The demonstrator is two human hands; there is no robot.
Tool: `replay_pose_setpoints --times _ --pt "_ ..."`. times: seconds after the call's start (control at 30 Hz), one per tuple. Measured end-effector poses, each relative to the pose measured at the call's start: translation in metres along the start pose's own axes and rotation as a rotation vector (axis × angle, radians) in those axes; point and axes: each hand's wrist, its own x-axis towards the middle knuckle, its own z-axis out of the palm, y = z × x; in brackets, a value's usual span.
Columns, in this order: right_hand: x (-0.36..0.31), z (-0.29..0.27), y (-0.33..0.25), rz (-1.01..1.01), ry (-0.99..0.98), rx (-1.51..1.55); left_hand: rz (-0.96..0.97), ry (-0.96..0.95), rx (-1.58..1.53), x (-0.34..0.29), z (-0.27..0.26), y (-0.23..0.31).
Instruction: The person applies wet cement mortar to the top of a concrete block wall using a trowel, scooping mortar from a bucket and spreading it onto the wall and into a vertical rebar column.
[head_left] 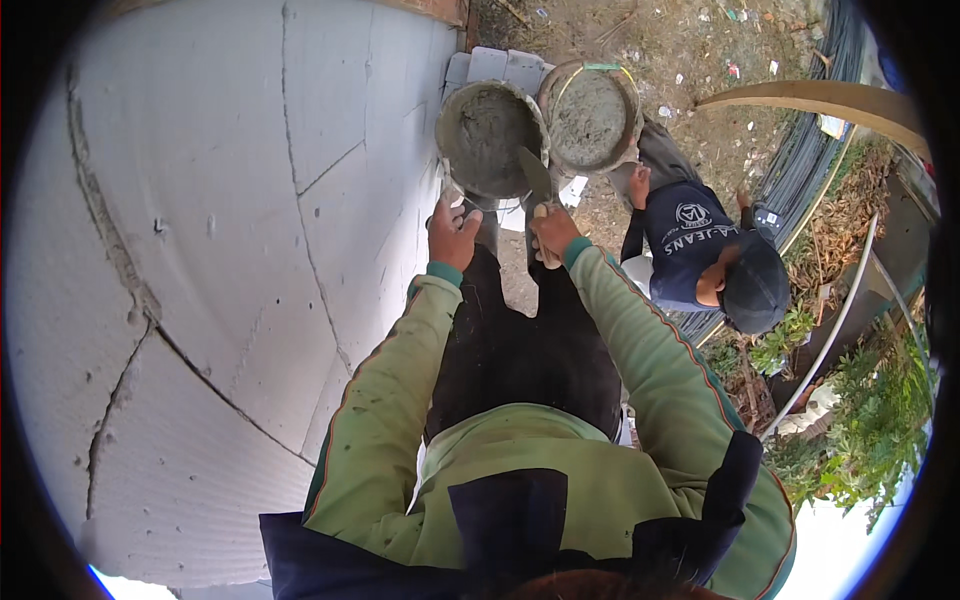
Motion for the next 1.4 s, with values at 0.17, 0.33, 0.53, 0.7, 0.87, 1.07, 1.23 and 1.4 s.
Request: replay_pose_setpoints --times 0.17,0.33,0.53,0.7,0.87,1.07,1.23,1.4 --pt "0.185 0.023 -0.045 -0.623 0.308 -1.107 -0.249 0.144 0.091 0.138 0.024 -0.115" --pt "0.218 0.081 -0.074 -0.388 0.501 -1.007 -0.132 0.138 0.008 0.205 0.023 -0.133" --pt "0.165 0.048 -0.006 -0.372 0.084 -1.014 0.195 0.165 0.014 0.255 0.022 -0.122" --pt "0.155 0.038 0.009 -0.604 0.542 -0.599 0.106 0.114 0.217 0.252 0.012 -0.118" --pt "0.221 0.051 0.011 -0.433 0.507 -0.661 0.026 0.177 0.17 0.212 0.003 -0.152" --pt "0.259 0.067 0.046 -0.527 0.133 -0.673 -0.182 0.106 -0.192 0.189 0.002 -0.174" --pt "0.259 0.06 0.062 -0.498 -0.026 -0.409 -0.215 0.142 -0.23 0.195 -0.004 -0.171" --pt "0.197 0.05 0.034 -0.358 -0.176 -0.331 -0.303 0.239 -0.33 0.152 -0.007 -0.126"
